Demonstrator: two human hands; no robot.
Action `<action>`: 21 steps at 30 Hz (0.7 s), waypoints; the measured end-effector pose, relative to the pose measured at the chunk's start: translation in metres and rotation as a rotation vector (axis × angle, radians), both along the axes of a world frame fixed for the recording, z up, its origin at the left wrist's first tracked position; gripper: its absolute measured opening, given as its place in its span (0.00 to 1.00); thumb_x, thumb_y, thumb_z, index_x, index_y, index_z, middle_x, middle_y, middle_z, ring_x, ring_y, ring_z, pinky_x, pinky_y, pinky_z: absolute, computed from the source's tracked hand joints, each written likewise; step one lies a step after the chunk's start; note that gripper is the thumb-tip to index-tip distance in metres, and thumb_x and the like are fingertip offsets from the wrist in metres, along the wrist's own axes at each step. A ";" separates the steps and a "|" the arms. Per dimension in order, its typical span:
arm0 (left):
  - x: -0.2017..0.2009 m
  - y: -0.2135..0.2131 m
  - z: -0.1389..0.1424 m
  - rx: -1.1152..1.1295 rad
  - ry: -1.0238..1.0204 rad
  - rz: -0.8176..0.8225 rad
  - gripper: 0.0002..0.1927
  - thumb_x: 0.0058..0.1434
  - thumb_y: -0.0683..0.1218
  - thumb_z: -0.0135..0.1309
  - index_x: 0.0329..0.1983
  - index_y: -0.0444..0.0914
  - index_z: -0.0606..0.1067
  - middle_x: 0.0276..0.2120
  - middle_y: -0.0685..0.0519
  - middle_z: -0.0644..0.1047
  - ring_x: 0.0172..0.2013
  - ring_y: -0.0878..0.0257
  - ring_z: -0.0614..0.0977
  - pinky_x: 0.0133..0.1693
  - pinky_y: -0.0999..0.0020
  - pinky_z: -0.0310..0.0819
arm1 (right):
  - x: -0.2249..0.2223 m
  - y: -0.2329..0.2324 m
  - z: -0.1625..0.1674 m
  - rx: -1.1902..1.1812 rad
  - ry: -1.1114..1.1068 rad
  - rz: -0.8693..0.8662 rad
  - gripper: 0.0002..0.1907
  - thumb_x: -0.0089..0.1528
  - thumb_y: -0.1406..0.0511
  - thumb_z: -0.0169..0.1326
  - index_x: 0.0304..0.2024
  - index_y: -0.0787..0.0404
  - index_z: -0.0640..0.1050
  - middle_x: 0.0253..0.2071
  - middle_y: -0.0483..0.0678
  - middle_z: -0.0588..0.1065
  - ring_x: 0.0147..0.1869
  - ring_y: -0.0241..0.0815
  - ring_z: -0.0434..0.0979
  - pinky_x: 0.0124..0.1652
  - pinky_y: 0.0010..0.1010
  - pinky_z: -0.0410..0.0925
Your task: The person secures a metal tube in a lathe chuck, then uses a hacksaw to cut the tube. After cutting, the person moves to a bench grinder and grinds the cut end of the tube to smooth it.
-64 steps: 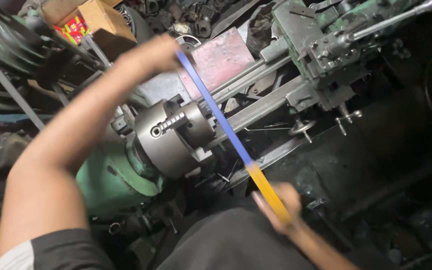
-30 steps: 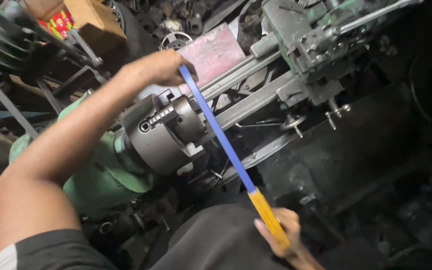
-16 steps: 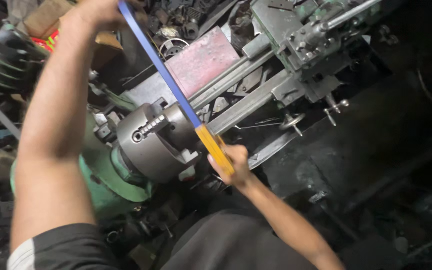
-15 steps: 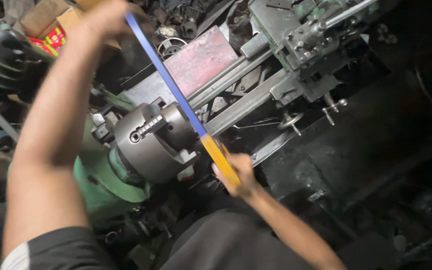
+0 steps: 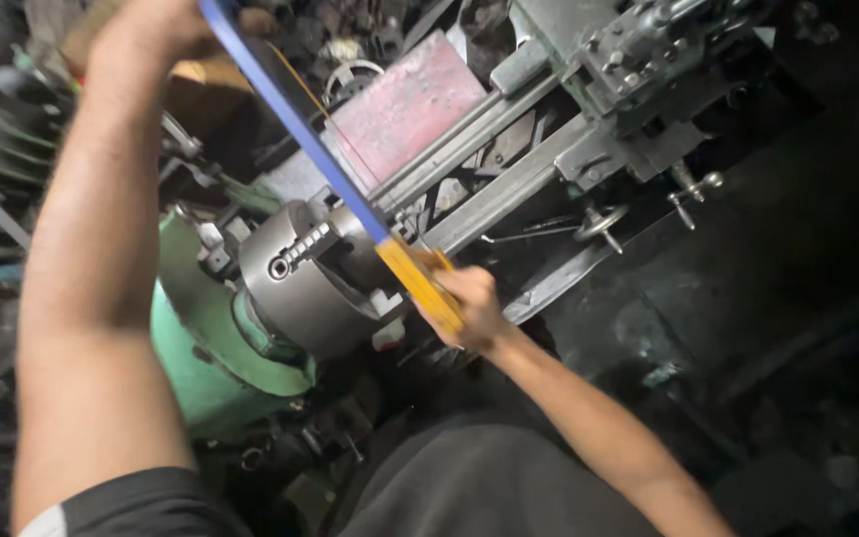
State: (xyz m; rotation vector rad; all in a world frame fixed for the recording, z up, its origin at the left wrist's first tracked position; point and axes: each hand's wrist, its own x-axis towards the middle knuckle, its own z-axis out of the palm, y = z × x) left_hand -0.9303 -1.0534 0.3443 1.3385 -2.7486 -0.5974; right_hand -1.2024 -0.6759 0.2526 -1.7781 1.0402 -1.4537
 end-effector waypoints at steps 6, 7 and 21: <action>-0.021 0.034 -0.019 0.103 0.133 -0.265 0.21 0.43 0.46 0.60 0.43 0.38 0.82 0.31 0.46 0.82 0.28 0.53 0.83 0.31 0.57 0.76 | -0.025 0.066 0.014 0.176 -0.167 0.038 0.02 0.60 0.73 0.57 0.34 0.66 0.76 0.25 0.49 0.74 0.25 0.43 0.78 0.28 0.30 0.67; -0.034 0.056 -0.025 0.062 0.104 -0.325 0.15 0.52 0.49 0.61 0.42 0.38 0.82 0.30 0.44 0.81 0.29 0.50 0.82 0.34 0.56 0.77 | -0.038 0.092 0.025 0.196 -0.039 -0.041 0.05 0.56 0.74 0.62 0.28 0.62 0.78 0.20 0.48 0.72 0.21 0.43 0.76 0.25 0.31 0.65; -0.010 0.031 0.005 0.006 -0.151 0.015 0.21 0.58 0.55 0.62 0.53 0.44 0.82 0.36 0.44 0.82 0.33 0.47 0.83 0.37 0.50 0.78 | 0.003 0.002 0.005 0.008 -0.045 -0.043 0.09 0.62 0.70 0.60 0.29 0.63 0.73 0.24 0.50 0.71 0.25 0.45 0.74 0.27 0.32 0.64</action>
